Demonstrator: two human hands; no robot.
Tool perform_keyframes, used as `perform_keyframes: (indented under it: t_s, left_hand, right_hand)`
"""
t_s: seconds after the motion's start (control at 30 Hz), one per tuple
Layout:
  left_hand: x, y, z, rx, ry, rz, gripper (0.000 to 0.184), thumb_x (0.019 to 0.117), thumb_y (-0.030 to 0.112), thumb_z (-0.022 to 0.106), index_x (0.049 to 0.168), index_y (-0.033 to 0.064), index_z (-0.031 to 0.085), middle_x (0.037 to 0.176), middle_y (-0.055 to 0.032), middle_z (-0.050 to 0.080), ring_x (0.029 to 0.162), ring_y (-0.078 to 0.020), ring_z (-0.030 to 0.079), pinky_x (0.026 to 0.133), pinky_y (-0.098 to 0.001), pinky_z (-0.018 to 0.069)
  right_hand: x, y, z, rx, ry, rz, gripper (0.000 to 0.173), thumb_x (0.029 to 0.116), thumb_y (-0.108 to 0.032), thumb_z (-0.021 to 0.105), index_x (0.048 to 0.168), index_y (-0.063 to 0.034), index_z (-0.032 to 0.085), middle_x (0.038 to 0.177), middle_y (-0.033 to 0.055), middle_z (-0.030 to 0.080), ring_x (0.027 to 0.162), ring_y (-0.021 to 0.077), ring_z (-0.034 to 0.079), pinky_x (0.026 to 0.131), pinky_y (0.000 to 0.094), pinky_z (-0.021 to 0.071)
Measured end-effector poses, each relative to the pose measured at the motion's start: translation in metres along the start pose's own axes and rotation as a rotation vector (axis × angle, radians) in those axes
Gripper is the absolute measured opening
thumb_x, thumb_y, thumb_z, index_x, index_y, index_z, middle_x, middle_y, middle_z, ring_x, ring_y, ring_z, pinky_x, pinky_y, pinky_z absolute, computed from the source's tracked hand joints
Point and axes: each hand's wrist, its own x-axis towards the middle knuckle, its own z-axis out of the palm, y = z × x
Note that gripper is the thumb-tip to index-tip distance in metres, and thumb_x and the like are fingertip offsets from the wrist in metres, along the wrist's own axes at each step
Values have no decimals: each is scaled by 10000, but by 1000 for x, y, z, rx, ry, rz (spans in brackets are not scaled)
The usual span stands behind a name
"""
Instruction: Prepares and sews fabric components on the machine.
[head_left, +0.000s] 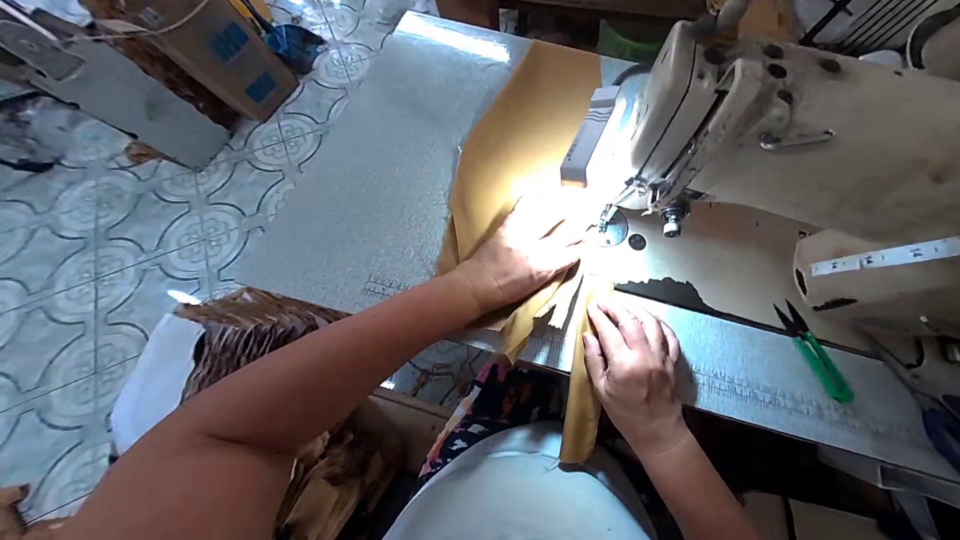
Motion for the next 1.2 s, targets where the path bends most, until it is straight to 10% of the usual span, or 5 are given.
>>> perform_keyframes:
  t_s: [0.37, 0.53, 0.8, 1.0, 1.2]
  left_hand:
    - [5, 13, -15, -13, -140, -58, 369, 1001, 39, 501, 1255, 177, 729, 1338, -53, 691, 1321, -333, 586, 1026, -605, 445]
    - [7, 16, -17, -53, -69, -121, 361, 1010, 40, 500, 1223, 186, 753, 1289, -37, 717, 1300, -320, 598, 1130, -614, 363]
    - [4, 26, -5, -2, -94, -107, 327, 997, 34, 513, 1187, 156, 749, 1344, -18, 690, 1297, -295, 608, 982, -608, 456]
    - [10, 30, -24, -58, -115, -135, 335, 1014, 59, 524, 1233, 183, 745, 1280, -34, 717, 1317, -348, 584, 1143, -732, 253]
    - [7, 43, -17, -46, -241, -186, 398, 989, 34, 558, 1293, 234, 717, 1387, -35, 660, 1383, -368, 525, 1092, -791, 248]
  right_hand:
    - [36, -12, 15, -36, -17, 6, 295, 996, -243, 547, 1151, -124, 769, 1292, 67, 709, 1218, 334, 644, 1052, 661, 406]
    - [42, -12, 19, -41, -8, 35, 261, 969, -200, 602, 1148, -108, 767, 1296, 75, 705, 1247, 329, 626, 1081, 635, 389]
    - [24, -12, 10, 1, -13, 7, 267, 982, -221, 572, 1095, -112, 788, 1261, 71, 727, 1196, 303, 668, 1037, 520, 494]
    - [26, -13, 15, -24, 35, 22, 263, 968, -227, 592, 1113, -117, 781, 1260, 71, 726, 1203, 293, 658, 1029, 521, 483]
    - [22, -12, 14, 8, 44, 26, 223, 947, -152, 590, 1025, -113, 795, 1233, 80, 729, 1193, 297, 667, 1057, 510, 487]
